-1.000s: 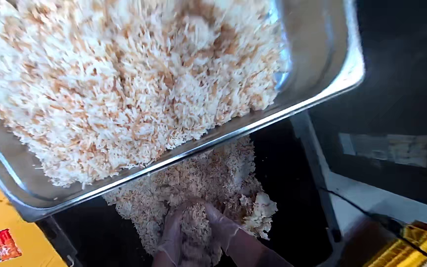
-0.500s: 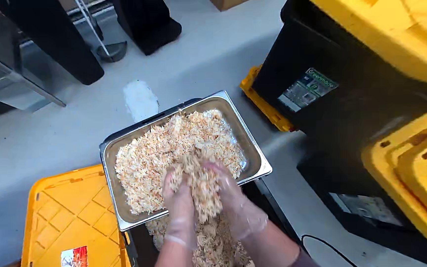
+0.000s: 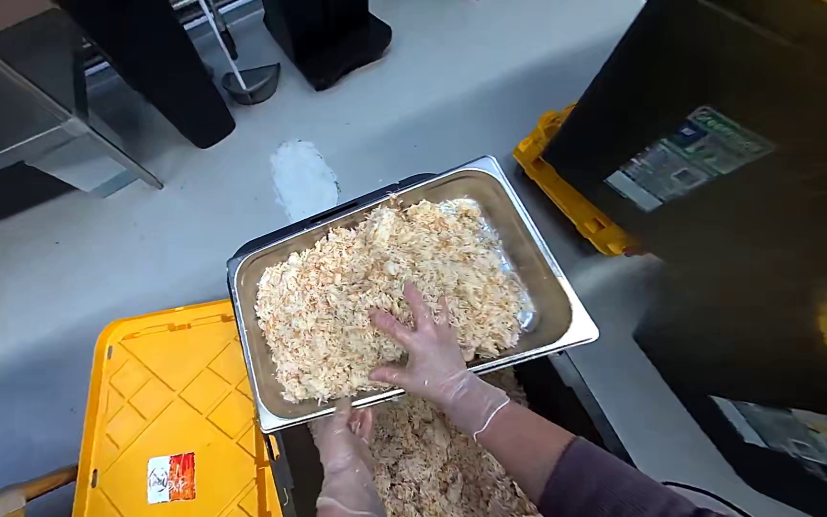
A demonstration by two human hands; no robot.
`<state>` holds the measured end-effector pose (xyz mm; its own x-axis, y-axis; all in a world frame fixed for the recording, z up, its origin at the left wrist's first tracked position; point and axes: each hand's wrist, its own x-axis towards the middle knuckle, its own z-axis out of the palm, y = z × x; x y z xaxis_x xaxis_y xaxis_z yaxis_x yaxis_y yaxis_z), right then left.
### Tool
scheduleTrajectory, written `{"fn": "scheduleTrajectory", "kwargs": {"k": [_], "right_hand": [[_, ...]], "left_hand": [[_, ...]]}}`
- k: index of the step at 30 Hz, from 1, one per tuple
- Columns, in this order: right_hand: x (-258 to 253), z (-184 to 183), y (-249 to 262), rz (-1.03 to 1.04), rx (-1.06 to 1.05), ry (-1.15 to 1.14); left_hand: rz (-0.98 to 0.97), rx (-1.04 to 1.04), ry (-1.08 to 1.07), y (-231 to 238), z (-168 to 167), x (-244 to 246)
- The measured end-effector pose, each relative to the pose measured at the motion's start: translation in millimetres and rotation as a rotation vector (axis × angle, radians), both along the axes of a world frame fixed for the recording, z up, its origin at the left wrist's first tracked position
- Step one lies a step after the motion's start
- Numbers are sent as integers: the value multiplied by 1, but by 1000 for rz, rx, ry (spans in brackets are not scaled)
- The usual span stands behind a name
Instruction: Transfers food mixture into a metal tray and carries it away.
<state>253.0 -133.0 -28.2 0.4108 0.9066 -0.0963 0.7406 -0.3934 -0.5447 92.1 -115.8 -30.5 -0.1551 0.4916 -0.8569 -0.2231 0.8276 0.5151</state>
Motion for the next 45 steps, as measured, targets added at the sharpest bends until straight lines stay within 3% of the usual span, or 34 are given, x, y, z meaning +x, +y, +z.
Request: {"fn": "scheduleTrajectory", "kwargs": {"k": [5, 11, 15, 18, 22, 25, 30, 32, 34, 36, 38, 40, 42, 43, 45], "right_hand": [[-28, 3, 52, 121, -159, -18], [-54, 16, 108, 178, -180, 113], [-51, 34, 137, 284, -312, -17], [-24, 47, 117, 309, -371, -197], [37, 32, 63, 237, -243, -313], [80, 26, 47, 115, -329, -279], [124, 29, 27, -72, -257, -86], [107, 39, -17, -85, -31, -34], [65, 38, -81, -97, 245, -61], [6, 7, -144, -174, 276, 0], [-41, -42, -173, -236, -50, 214], [-43, -103, -153, -207, -551, 560], [-35, -168, -119, -186, -660, 625], [-32, -183, -103, -158, -684, 614], [-24, -168, -74, 28, -936, 586]], "left_hand": [[126, 27, -16, 2, -8, 12], [82, 36, -16, -2, -10, 10], [48, 88, -59, -5, -13, 1], [41, 80, -42, -4, -15, 3], [74, 44, -12, 0, -11, 6], [87, 29, 7, 0, -12, 8], [78, 72, -30, -1, -13, 6], [-65, 111, -30, -12, -19, -6], [-391, 172, -35, -28, -31, -27], [-769, 182, 18, -42, -53, -40], [-1093, 78, 105, -48, -77, -35], [-1289, -11, 158, -46, -112, -17], [-1487, 47, 253, -40, -157, 7], [-1596, 97, 339, -38, -180, 17], [-1757, 103, 448, -43, -212, 29]]}}
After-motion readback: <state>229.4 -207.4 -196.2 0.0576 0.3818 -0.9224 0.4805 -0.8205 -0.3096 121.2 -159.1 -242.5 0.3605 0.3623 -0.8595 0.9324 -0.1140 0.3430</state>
